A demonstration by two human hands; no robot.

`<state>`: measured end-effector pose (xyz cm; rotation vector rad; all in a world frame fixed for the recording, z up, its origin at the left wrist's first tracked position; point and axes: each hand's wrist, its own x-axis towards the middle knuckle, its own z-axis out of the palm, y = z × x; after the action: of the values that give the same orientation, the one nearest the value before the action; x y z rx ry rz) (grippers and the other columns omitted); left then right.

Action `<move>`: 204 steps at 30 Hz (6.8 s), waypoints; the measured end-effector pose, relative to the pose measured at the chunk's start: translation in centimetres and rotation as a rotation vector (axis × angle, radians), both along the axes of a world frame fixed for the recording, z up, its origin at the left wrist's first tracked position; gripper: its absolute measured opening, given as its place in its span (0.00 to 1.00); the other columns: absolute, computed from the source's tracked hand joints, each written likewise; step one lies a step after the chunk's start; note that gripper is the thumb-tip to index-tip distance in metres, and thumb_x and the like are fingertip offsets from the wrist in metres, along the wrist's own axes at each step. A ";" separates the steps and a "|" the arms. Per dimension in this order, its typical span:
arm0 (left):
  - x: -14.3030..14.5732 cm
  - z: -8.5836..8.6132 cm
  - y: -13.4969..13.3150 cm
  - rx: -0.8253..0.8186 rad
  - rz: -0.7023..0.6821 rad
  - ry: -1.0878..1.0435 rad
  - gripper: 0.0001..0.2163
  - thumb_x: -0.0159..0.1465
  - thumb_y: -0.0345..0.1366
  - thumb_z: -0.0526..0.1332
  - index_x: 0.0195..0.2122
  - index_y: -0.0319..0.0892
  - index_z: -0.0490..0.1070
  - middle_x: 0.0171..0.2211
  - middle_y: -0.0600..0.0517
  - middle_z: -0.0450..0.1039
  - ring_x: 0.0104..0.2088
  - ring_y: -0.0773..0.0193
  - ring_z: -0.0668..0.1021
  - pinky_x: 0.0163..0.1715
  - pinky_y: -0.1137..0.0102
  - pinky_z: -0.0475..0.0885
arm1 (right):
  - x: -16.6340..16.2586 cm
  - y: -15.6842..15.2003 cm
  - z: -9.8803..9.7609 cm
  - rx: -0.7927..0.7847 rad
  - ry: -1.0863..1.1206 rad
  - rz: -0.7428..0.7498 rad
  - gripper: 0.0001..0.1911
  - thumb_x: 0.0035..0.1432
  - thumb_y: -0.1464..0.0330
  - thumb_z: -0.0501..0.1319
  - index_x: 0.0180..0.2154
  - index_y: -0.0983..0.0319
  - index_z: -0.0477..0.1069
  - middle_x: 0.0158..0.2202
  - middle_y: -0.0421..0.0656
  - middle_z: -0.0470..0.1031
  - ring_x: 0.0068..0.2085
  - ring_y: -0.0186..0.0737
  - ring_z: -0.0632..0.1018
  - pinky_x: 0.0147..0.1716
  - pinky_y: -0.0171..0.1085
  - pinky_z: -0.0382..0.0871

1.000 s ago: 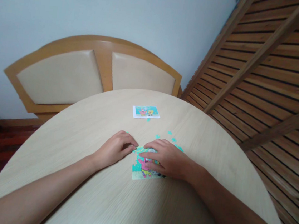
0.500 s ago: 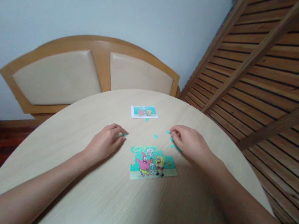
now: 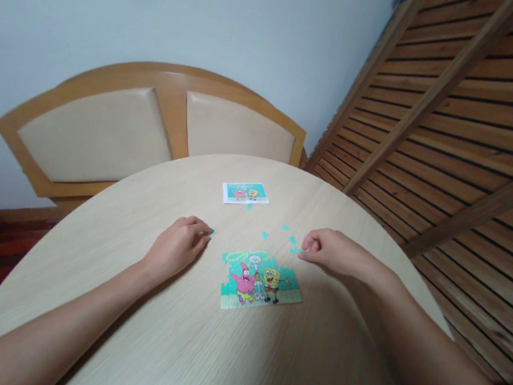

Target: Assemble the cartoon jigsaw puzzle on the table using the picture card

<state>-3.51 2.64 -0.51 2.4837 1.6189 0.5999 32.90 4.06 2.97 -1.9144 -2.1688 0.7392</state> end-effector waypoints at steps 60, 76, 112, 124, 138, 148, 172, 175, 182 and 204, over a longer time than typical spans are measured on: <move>4.1 2.4 -3.7 -0.224 -0.203 -0.409 0.10 0.68 0.40 0.59 0.43 0.46 0.79 0.41 0.49 0.81 0.44 0.56 0.79 0.48 0.60 0.74 | -10.6 -4.3 -2.4 0.211 0.669 0.159 0.05 0.58 0.66 0.65 0.37 0.59 0.75 0.34 0.40 0.82 0.36 0.39 0.82 0.38 0.36 0.74; 3.1 1.9 -2.9 -0.302 -0.254 -0.268 0.14 0.67 0.34 0.56 0.42 0.47 0.83 0.37 0.51 0.83 0.36 0.59 0.80 0.39 0.66 0.74 | -9.9 -4.1 -2.8 0.406 0.303 0.565 0.17 0.59 0.62 0.68 0.49 0.59 0.75 0.49 0.46 0.79 0.51 0.48 0.75 0.53 0.47 0.66; 2.8 1.5 -2.8 -0.369 -0.151 -0.256 0.08 0.66 0.37 0.57 0.36 0.42 0.75 0.28 0.53 0.76 0.27 0.65 0.73 0.28 0.72 0.64 | -9.7 -4.0 -3.3 0.416 0.262 0.585 0.15 0.61 0.62 0.68 0.48 0.58 0.77 0.50 0.46 0.78 0.53 0.48 0.74 0.54 0.48 0.64; 3.6 2.1 -3.4 -0.450 -0.236 -0.491 0.09 0.66 0.38 0.60 0.37 0.39 0.76 0.28 0.53 0.75 0.28 0.67 0.71 0.28 0.74 0.64 | -10.6 -4.1 -2.9 0.409 0.478 0.402 0.06 0.60 0.73 0.66 0.40 0.59 0.78 0.38 0.40 0.82 0.43 0.40 0.79 0.47 0.39 0.68; 3.1 2.1 -3.1 -0.436 -0.269 -0.223 0.08 0.61 0.33 0.58 0.32 0.41 0.77 0.26 0.54 0.75 0.26 0.67 0.71 0.28 0.73 0.64 | -10.0 -3.8 -3.5 0.438 0.368 0.566 0.09 0.58 0.70 0.69 0.42 0.61 0.77 0.40 0.43 0.82 0.42 0.43 0.79 0.46 0.42 0.68; 2.9 1.9 -3.2 -0.458 -0.262 -0.252 0.08 0.62 0.34 0.59 0.35 0.40 0.78 0.28 0.53 0.76 0.27 0.67 0.71 0.28 0.74 0.64 | -10.0 -3.7 -3.2 0.407 0.332 0.600 0.09 0.58 0.70 0.69 0.42 0.61 0.78 0.40 0.43 0.82 0.44 0.43 0.78 0.47 0.42 0.67; 4.2 1.5 -4.6 -0.089 -0.670 -0.075 0.23 0.67 0.42 0.64 0.63 0.49 0.66 0.67 0.44 0.63 0.66 0.46 0.66 0.64 0.49 0.62 | -6.2 -0.6 -2.0 0.197 0.629 0.073 0.09 0.56 0.65 0.65 0.37 0.63 0.74 0.32 0.44 0.80 0.35 0.40 0.80 0.37 0.38 0.73; 4.1 1.2 -4.6 -0.108 -0.699 -0.032 0.23 0.67 0.43 0.65 0.62 0.49 0.68 0.67 0.44 0.63 0.65 0.45 0.67 0.64 0.49 0.64 | -5.3 -0.2 -2.1 0.179 0.592 0.097 0.10 0.55 0.65 0.66 0.38 0.64 0.75 0.33 0.44 0.80 0.35 0.40 0.79 0.37 0.39 0.73; 4.0 1.2 -4.5 -0.099 -0.695 0.006 0.22 0.66 0.42 0.66 0.61 0.49 0.69 0.66 0.44 0.65 0.64 0.46 0.68 0.63 0.50 0.65 | -5.1 -0.4 -1.9 0.155 0.493 0.163 0.09 0.57 0.67 0.64 0.37 0.64 0.80 0.35 0.45 0.83 0.37 0.40 0.80 0.40 0.39 0.74; 4.0 1.3 -4.5 -0.092 -0.701 -0.024 0.21 0.66 0.41 0.65 0.60 0.49 0.69 0.65 0.44 0.65 0.64 0.46 0.69 0.63 0.50 0.65 | -5.4 -0.6 -2.0 0.178 0.353 0.198 0.06 0.56 0.68 0.65 0.33 0.60 0.82 0.33 0.42 0.84 0.36 0.41 0.82 0.36 0.37 0.72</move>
<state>0.44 -1.91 0.83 2.6977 0.6491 0.4305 27.54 3.43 0.95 -1.3789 -2.1334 0.8132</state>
